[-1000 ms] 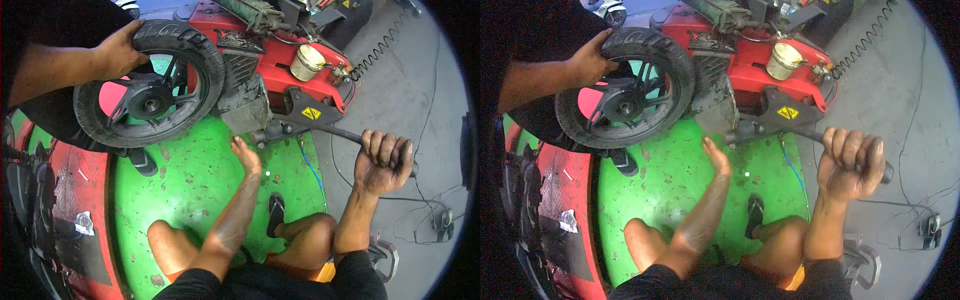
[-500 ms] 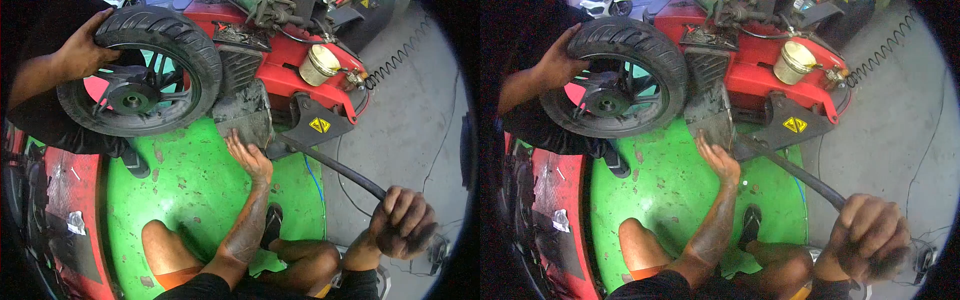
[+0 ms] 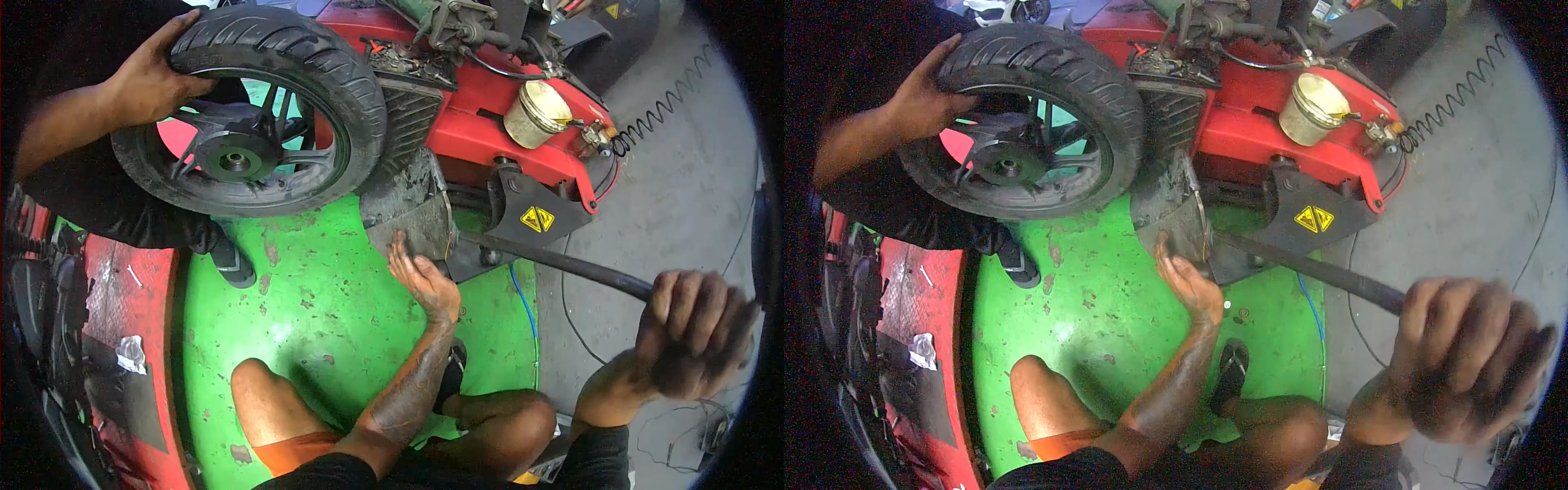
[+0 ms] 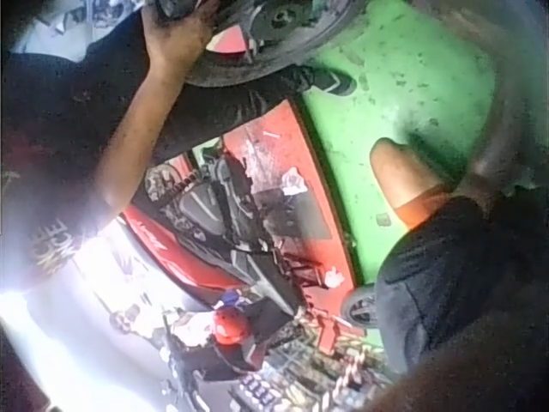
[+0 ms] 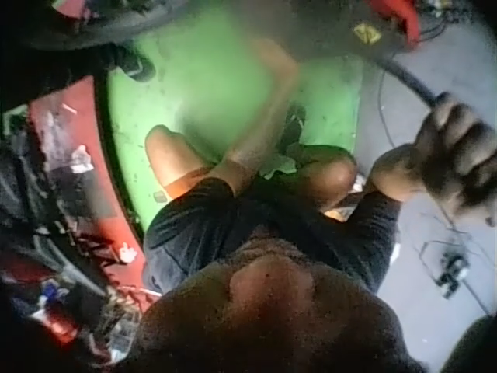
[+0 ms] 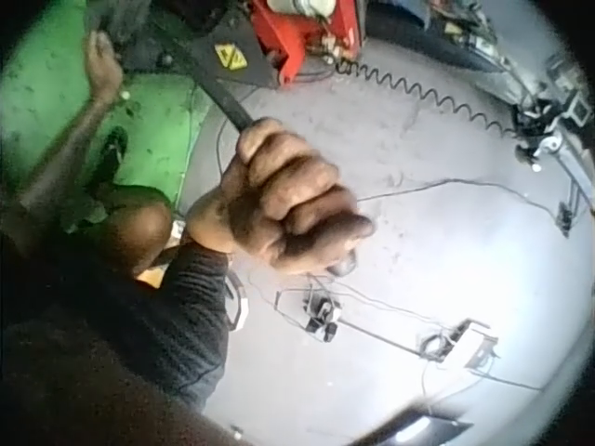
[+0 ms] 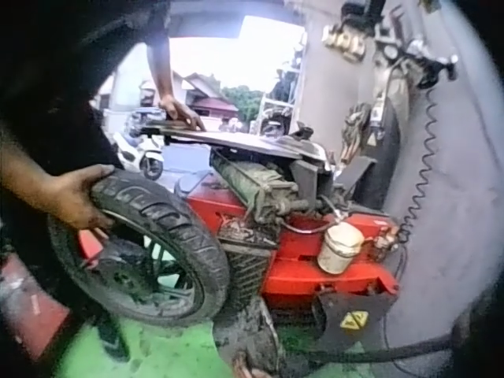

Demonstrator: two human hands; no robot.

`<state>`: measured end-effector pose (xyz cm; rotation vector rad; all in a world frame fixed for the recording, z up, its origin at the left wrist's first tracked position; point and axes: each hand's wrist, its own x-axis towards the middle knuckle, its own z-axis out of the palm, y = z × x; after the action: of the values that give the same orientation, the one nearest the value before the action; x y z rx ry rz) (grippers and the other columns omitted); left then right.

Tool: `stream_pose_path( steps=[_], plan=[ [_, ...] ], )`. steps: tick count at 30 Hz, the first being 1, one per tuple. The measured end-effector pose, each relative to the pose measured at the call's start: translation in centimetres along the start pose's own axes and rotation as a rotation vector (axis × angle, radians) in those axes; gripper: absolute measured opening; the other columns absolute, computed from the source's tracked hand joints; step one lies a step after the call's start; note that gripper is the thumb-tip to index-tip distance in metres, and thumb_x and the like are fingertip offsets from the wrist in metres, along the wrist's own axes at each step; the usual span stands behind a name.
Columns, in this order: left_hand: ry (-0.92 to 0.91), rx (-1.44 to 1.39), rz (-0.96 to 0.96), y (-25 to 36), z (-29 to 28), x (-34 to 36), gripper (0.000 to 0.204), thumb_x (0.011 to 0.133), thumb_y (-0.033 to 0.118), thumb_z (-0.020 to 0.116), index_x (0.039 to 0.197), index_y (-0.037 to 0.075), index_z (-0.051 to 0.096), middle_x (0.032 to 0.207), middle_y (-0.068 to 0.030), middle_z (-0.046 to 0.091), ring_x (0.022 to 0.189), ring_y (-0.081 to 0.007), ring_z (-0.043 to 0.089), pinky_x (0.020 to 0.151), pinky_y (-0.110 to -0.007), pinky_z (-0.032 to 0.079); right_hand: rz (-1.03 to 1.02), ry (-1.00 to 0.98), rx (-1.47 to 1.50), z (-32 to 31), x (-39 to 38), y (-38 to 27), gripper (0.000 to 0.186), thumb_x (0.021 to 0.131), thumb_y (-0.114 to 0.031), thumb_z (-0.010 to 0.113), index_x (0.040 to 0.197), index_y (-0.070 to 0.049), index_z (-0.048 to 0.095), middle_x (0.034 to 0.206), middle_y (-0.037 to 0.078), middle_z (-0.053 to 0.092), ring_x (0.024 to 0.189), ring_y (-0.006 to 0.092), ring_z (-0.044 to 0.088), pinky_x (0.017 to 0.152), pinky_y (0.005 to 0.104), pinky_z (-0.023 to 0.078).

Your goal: Replacing a motorcycle tire using a tire changer machine.

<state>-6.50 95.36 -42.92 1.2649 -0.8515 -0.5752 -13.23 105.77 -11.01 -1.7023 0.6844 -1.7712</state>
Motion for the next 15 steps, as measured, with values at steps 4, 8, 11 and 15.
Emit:
stream_pose_path(
  steps=[4, 8, 11, 15],
  plan=[
    [-0.042, -0.003, -0.091, 1.0, -0.3, -1.1, 0.051, 0.104, 0.032, 0.029, 0.141, 0.002, 0.044, 0.146, -0.0186, 0.044, 0.14, -0.0419, 0.031, 0.115, -0.059, 0.01, 0.021, -0.095, -0.041, -0.1, 2.3, 0.7, 0.028, 0.102, -0.031, 0.047, 0.077, -0.019, 0.041, 0.062, -0.009, 0.038, 0.052, 0.0068, 0.031, 0.053, 0.025, 0.028],
    [-0.082, 0.044, -0.115, 1.5, -0.9, -1.6, 0.05, 0.104, 0.031, 0.028, 0.141, 0.002, 0.045, 0.147, -0.0173, 0.044, 0.141, -0.0419, 0.028, 0.115, -0.06, 0.009, 0.101, -0.191, 0.067, -0.8, 2.0, -0.8, 0.029, 0.101, -0.031, 0.048, 0.075, -0.019, 0.041, 0.064, -0.009, 0.039, 0.052, 0.0067, 0.032, 0.054, 0.0239, 0.029],
    [-0.11, 0.06, -0.076, 1.6, -1.4, -2.0, 0.05, 0.104, 0.031, 0.026, 0.14, 0.004, 0.047, 0.149, -0.0163, 0.042, 0.142, -0.0424, 0.026, 0.114, -0.062, 0.007, -0.018, -0.082, 0.013, -1.4, 1.3, -2.5, 0.029, 0.098, -0.024, 0.042, 0.07, -0.02, 0.04, 0.06, -0.005, 0.037, 0.053, 0.0097, 0.033, 0.051, 0.0247, 0.03],
    [-0.128, 0.085, -0.08, 1.9, -1.9, -3.1, 0.052, 0.104, 0.035, 0.026, 0.14, 0.005, 0.047, 0.151, -0.0164, 0.04, 0.143, -0.0437, 0.022, 0.114, -0.062, 0.004, -0.071, -0.08, -0.03, -1.7, 0.1, -2.7, 0.03, 0.101, -0.023, 0.04, 0.071, -0.019, 0.041, 0.057, -0.007, 0.039, 0.048, 0.0069, 0.035, 0.049, 0.0206, 0.035]
  ],
)
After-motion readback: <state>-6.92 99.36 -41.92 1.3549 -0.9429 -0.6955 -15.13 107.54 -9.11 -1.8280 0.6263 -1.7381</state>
